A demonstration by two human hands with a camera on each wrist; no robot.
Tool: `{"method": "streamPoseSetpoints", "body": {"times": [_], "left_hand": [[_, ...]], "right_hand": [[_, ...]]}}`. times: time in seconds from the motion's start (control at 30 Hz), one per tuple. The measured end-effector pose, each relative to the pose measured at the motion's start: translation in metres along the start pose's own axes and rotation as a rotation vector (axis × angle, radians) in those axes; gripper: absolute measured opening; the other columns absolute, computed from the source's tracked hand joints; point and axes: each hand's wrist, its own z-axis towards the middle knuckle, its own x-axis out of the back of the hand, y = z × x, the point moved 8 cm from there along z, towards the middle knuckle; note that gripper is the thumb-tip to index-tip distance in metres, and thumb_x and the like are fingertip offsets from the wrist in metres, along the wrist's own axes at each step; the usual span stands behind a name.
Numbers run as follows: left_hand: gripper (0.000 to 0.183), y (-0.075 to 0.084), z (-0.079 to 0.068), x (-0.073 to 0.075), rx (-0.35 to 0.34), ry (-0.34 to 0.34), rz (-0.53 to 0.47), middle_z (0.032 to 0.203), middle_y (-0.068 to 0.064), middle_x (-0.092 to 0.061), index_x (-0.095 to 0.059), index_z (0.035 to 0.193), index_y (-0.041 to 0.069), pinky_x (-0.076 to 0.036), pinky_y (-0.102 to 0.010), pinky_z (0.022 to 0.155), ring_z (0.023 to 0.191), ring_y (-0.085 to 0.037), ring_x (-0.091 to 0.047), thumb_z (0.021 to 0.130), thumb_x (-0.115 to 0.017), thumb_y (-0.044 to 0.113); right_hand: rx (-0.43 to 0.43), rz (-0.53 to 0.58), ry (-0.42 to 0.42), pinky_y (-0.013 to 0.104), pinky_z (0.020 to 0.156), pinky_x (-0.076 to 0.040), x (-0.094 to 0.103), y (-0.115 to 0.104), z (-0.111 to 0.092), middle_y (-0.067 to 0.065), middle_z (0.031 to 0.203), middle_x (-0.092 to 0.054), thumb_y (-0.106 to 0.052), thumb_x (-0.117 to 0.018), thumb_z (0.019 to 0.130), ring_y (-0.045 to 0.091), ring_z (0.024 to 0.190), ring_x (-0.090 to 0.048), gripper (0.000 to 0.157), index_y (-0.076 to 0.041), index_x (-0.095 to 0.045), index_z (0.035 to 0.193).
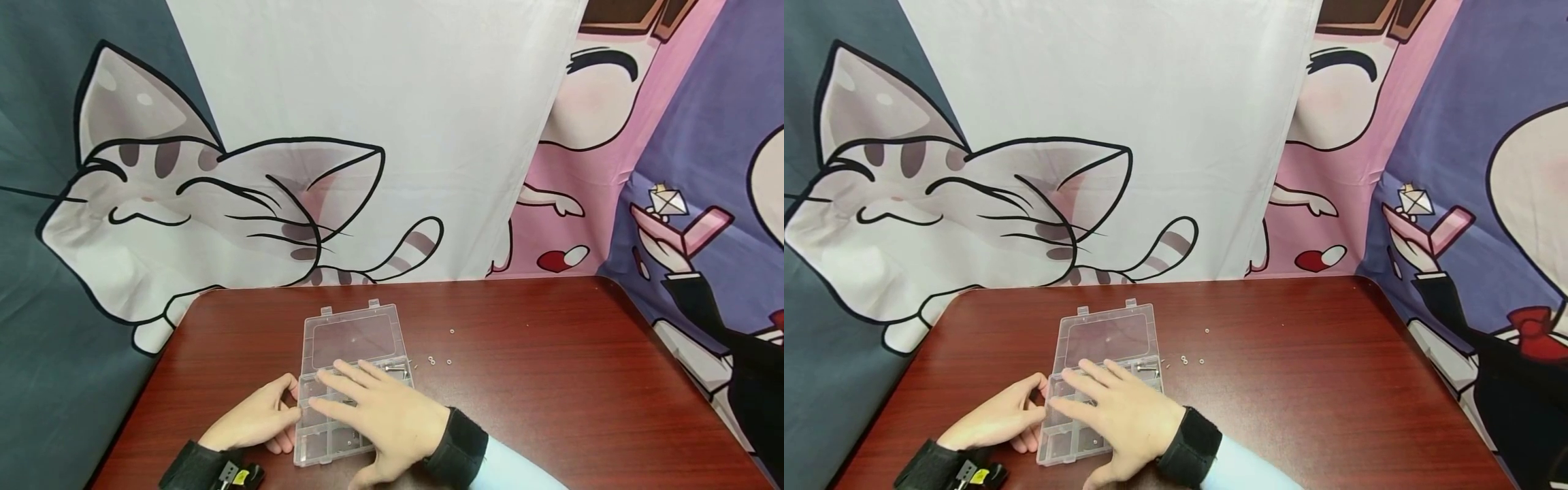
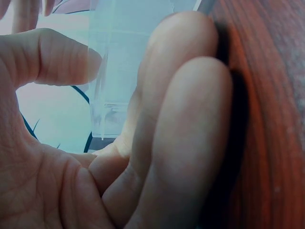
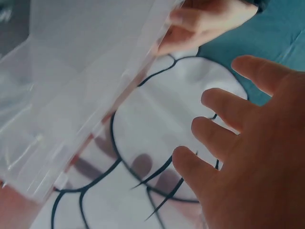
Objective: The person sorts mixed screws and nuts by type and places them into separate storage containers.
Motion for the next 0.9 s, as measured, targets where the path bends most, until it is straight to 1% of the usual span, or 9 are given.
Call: {"method": "streamPoseSetpoints", "body": {"times": [0.2,0.3,0.37,0.43,0.5,0.57,0.63,0.73,0.9], "left_hand": [[0.027,0.001,0.000,-0.001,-0.001,0.008,0.001,0.065,-0.012,-0.065,-0.042,0.112,0.000,-0.053,-0.041,0.047,0.052,-0.026,-0.064,0.092,-0.054,0.015],[0.028,0.001,0.000,-0.001,-0.001,0.003,-0.005,0.065,-0.013,-0.065,-0.042,0.112,0.000,-0.054,-0.042,0.047,0.052,-0.026,-0.064,0.093,-0.054,0.015],[0.028,0.001,0.000,-0.001,0.001,-0.002,-0.013,0.066,-0.013,-0.065,-0.042,0.113,0.000,-0.054,-0.042,0.048,0.053,-0.027,-0.064,0.093,-0.054,0.016],[0.029,0.000,-0.001,0.000,0.002,-0.005,-0.017,0.066,-0.013,-0.065,-0.042,0.113,0.000,-0.054,-0.042,0.048,0.053,-0.027,-0.064,0.093,-0.054,0.016],[0.029,0.000,-0.001,0.000,0.004,-0.004,-0.015,0.065,-0.013,-0.065,-0.042,0.113,-0.001,-0.054,-0.042,0.048,0.052,-0.027,-0.064,0.093,-0.054,0.017],[0.029,0.000,-0.001,0.000,0.009,-0.002,-0.008,0.065,-0.013,-0.065,-0.042,0.112,-0.001,-0.054,-0.042,0.048,0.052,-0.026,-0.064,0.093,-0.054,0.017],[0.028,0.000,-0.001,0.001,0.014,0.001,0.002,0.064,-0.012,-0.065,-0.042,0.111,0.000,-0.054,-0.041,0.048,0.052,-0.026,-0.064,0.093,-0.054,0.018],[0.028,0.001,-0.002,0.002,0.022,0.008,0.022,0.064,-0.012,-0.065,-0.043,0.110,0.000,-0.054,-0.041,0.048,0.052,-0.026,-0.064,0.093,-0.055,0.019],[0.028,0.002,-0.003,0.003,0.027,0.020,0.041,0.064,-0.012,-0.065,-0.043,0.110,0.000,-0.054,-0.041,0.048,0.053,-0.027,-0.064,0.093,-0.055,0.020]], "right_hand": [[-0.149,0.009,0.051,0.048,0.119,-0.018,0.009,0.045,-0.013,0.008,0.165,-0.023,-0.070,-0.060,0.079,0.030,0.151,-0.019,0.095,-0.020,-0.035,0.156],[-0.210,0.017,0.075,0.048,0.118,-0.022,0.013,0.070,-0.022,0.012,0.161,-0.032,-0.060,-0.064,0.080,0.032,0.148,-0.028,0.088,-0.016,-0.041,0.153],[-0.242,0.018,0.096,0.046,0.116,-0.028,0.016,0.085,-0.028,0.013,0.155,-0.040,-0.053,-0.067,0.079,0.031,0.143,-0.037,0.082,-0.013,-0.048,0.148],[-0.275,0.005,0.114,0.042,0.108,-0.039,0.018,0.097,-0.032,0.010,0.141,-0.053,-0.044,-0.068,0.078,0.026,0.128,-0.051,0.069,-0.012,-0.057,0.138],[-0.307,-0.012,0.132,0.037,0.094,-0.047,0.018,0.108,-0.037,0.003,0.117,-0.059,-0.036,-0.069,0.077,0.019,0.105,-0.058,0.050,-0.012,-0.065,0.122],[-0.336,-0.034,0.147,0.032,0.079,-0.049,0.017,0.117,-0.040,-0.003,0.095,-0.054,-0.028,-0.069,0.076,0.013,0.083,-0.054,0.028,-0.014,-0.068,0.101],[-0.357,-0.041,0.158,0.029,0.069,-0.047,0.014,0.123,-0.041,-0.007,0.081,-0.047,-0.021,-0.070,0.074,0.011,0.072,-0.048,0.013,-0.017,-0.063,0.084],[-0.381,-0.037,0.168,0.028,0.063,-0.046,0.007,0.131,-0.042,-0.008,0.074,-0.045,-0.016,-0.071,0.071,0.010,0.066,-0.046,0.016,-0.019,-0.056,0.071],[-0.398,0.007,0.154,0.029,0.059,-0.043,-0.007,0.134,-0.040,-0.007,0.071,-0.043,-0.017,-0.074,0.071,0.010,0.064,-0.044,0.019,-0.020,-0.057,0.066]]}}
